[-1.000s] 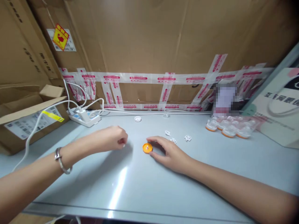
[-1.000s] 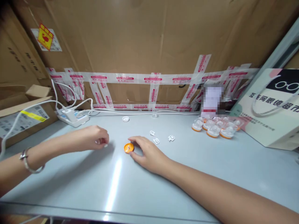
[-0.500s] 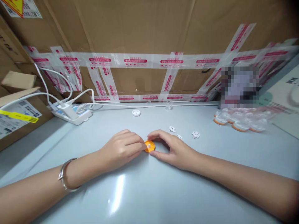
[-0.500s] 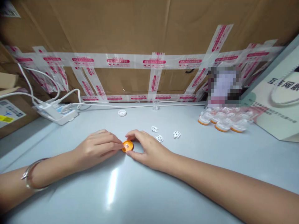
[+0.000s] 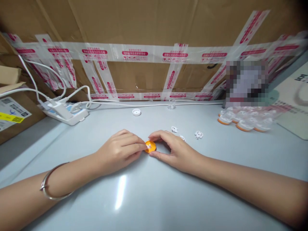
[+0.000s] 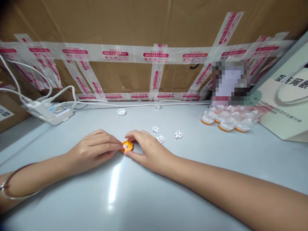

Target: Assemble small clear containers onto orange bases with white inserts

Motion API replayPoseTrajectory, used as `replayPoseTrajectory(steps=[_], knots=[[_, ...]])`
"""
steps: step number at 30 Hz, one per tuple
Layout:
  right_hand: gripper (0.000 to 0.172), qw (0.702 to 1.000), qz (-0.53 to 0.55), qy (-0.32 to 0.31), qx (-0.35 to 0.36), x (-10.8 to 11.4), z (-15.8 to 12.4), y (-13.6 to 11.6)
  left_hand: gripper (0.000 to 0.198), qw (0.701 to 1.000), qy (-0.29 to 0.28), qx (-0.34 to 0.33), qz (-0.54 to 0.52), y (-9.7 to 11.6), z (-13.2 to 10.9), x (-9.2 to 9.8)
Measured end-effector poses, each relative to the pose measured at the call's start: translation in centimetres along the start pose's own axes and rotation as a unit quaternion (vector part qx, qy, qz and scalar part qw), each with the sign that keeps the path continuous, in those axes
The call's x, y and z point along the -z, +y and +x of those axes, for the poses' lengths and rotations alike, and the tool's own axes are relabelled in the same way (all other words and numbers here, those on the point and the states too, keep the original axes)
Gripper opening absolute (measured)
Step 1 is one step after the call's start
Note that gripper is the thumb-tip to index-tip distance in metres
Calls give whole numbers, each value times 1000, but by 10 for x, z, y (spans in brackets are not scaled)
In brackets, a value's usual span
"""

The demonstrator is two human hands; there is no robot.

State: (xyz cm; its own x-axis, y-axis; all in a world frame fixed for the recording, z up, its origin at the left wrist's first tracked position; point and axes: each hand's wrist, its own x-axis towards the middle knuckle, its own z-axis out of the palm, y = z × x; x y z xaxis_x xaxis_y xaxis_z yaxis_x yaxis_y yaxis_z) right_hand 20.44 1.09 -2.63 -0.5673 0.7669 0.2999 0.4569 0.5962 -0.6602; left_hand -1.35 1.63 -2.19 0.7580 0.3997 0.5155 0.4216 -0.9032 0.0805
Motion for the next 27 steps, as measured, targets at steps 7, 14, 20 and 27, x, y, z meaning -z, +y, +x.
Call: replayPoseTrajectory(steps=[7,14,20,27], knots=[[29,1000,11,-4,-8,1,1,-1,19,994,-29,66,-87,-3,8,18],[41,1000,8,-3,-22,5,0,-4,20,915,-288,254,-123,-32,9,68],[37,997,-12,55,56,9,-4,-6,5,895,-330,282,-105,-26,5,62],[22,974,30,117,193,12,-7,-14,16,953,-225,203,-14,-6,3,52]])
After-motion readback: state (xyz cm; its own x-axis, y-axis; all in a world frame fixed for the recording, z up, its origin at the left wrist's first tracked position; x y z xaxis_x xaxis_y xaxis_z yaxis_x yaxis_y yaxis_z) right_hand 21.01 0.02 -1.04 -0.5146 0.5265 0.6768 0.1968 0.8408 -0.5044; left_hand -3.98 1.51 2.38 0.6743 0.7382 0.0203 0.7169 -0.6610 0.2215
